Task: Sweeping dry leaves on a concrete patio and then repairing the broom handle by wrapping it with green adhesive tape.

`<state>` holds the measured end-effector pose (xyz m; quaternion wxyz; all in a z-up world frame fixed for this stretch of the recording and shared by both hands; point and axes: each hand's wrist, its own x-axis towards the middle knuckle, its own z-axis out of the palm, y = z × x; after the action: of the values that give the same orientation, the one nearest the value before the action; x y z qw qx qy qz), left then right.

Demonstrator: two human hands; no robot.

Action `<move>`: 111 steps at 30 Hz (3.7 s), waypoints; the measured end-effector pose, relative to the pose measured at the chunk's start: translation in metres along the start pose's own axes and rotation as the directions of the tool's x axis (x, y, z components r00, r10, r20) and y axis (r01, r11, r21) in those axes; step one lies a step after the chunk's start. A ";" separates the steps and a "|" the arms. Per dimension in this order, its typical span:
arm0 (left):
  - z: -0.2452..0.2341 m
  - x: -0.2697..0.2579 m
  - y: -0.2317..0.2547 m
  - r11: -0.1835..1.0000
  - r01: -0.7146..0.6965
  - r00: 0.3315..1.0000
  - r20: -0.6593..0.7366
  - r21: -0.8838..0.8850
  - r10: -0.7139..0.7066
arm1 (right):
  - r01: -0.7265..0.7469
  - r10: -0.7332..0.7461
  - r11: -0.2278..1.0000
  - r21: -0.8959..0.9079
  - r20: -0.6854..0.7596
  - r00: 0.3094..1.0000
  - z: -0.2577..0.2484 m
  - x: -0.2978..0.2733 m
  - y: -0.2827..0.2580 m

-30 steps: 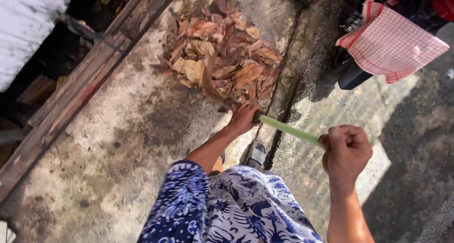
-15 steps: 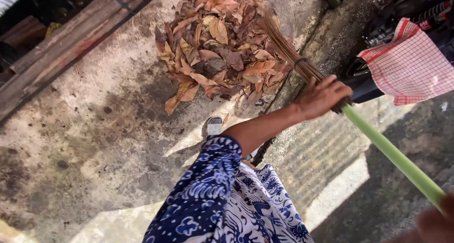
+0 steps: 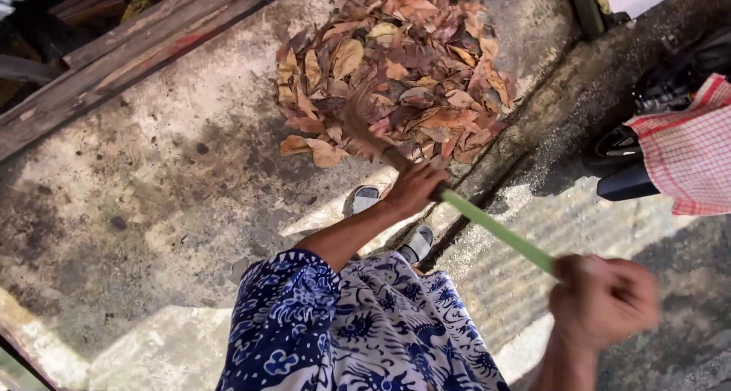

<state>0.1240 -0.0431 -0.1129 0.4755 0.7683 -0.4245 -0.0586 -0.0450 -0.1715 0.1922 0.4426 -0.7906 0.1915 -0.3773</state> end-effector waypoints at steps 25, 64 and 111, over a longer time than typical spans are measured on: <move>-0.079 0.018 0.044 1.000 0.026 0.993 -0.116 0.015 -0.024 | -0.036 0.010 0.998 0.044 0.482 0.876 0.029 0.033 -0.079; 0.021 0.020 0.006 0.948 0.319 0.946 0.056 -0.003 -0.319 | 0.010 0.061 0.989 -0.150 0.464 0.884 0.020 0.026 0.010; -0.135 -0.029 0.022 0.933 0.358 0.915 -0.214 0.039 -0.342 | 0.159 -0.240 0.968 0.193 0.539 0.808 0.098 -0.011 -0.104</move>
<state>0.1592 0.0655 -0.0313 0.4680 0.8516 -0.2313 -0.0474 0.0197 -0.0538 0.2435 0.4906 -0.8492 -0.0568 -0.1870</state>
